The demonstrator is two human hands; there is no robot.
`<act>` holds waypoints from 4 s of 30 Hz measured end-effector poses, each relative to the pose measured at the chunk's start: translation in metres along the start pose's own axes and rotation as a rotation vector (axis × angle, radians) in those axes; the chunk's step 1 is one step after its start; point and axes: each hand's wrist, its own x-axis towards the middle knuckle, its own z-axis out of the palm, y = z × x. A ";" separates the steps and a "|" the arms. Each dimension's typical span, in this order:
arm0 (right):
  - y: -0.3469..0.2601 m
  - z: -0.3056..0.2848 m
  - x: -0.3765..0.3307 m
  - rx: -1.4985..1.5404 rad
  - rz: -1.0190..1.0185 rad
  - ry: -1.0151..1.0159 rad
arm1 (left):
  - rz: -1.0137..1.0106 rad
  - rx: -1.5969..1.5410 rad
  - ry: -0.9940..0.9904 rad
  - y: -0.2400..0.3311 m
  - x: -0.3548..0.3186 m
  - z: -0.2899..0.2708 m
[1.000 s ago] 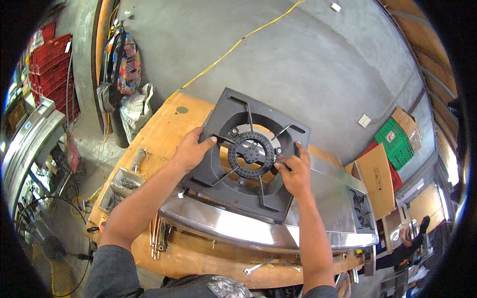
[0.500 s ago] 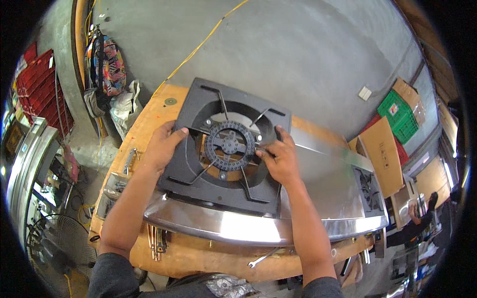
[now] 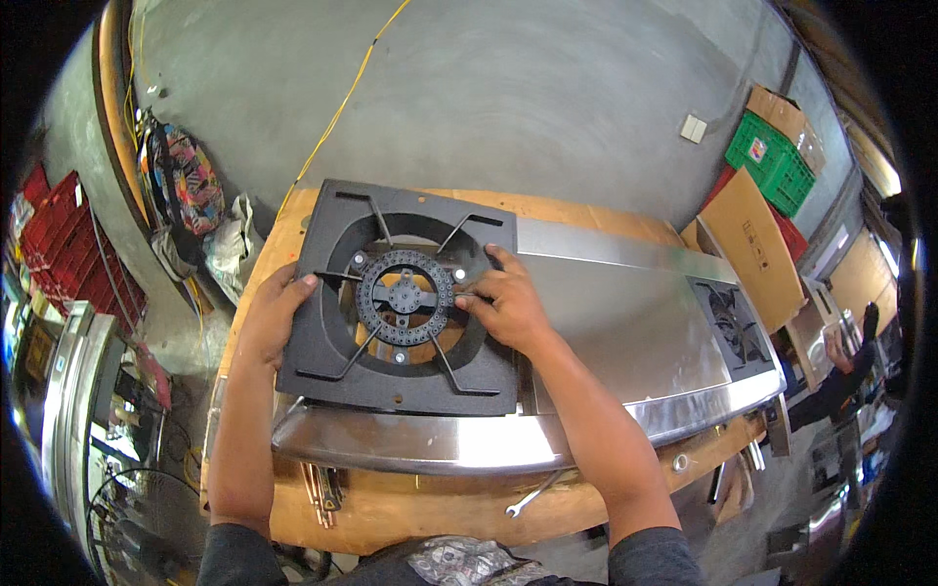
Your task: The person assembles a gas stove burner on a stainless steel cooktop. They place the burner head, insert a copper gas line, tighten fittings with a wrench, and use a rubber mallet to seat the burner grate.
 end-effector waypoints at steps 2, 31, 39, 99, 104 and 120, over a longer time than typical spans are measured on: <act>0.008 0.001 -0.002 0.005 0.011 -0.028 | 0.000 -0.050 -0.024 -0.006 0.003 0.004; 0.026 -0.001 -0.016 -0.211 0.097 -0.364 | 0.213 1.314 -0.201 -0.042 0.018 0.023; 0.021 -0.014 -0.004 -0.273 0.158 -0.472 | 0.197 1.340 -0.180 -0.042 0.018 0.033; -0.225 -0.119 -0.024 0.532 0.427 -0.242 | 0.120 0.672 0.071 -0.042 -0.009 -0.079; -0.255 -0.164 -0.012 0.522 0.199 0.023 | -0.411 0.479 -0.378 -0.075 0.068 -0.045; -0.237 -0.106 0.006 0.059 0.347 -0.345 | -0.451 0.536 -0.396 -0.068 0.064 -0.042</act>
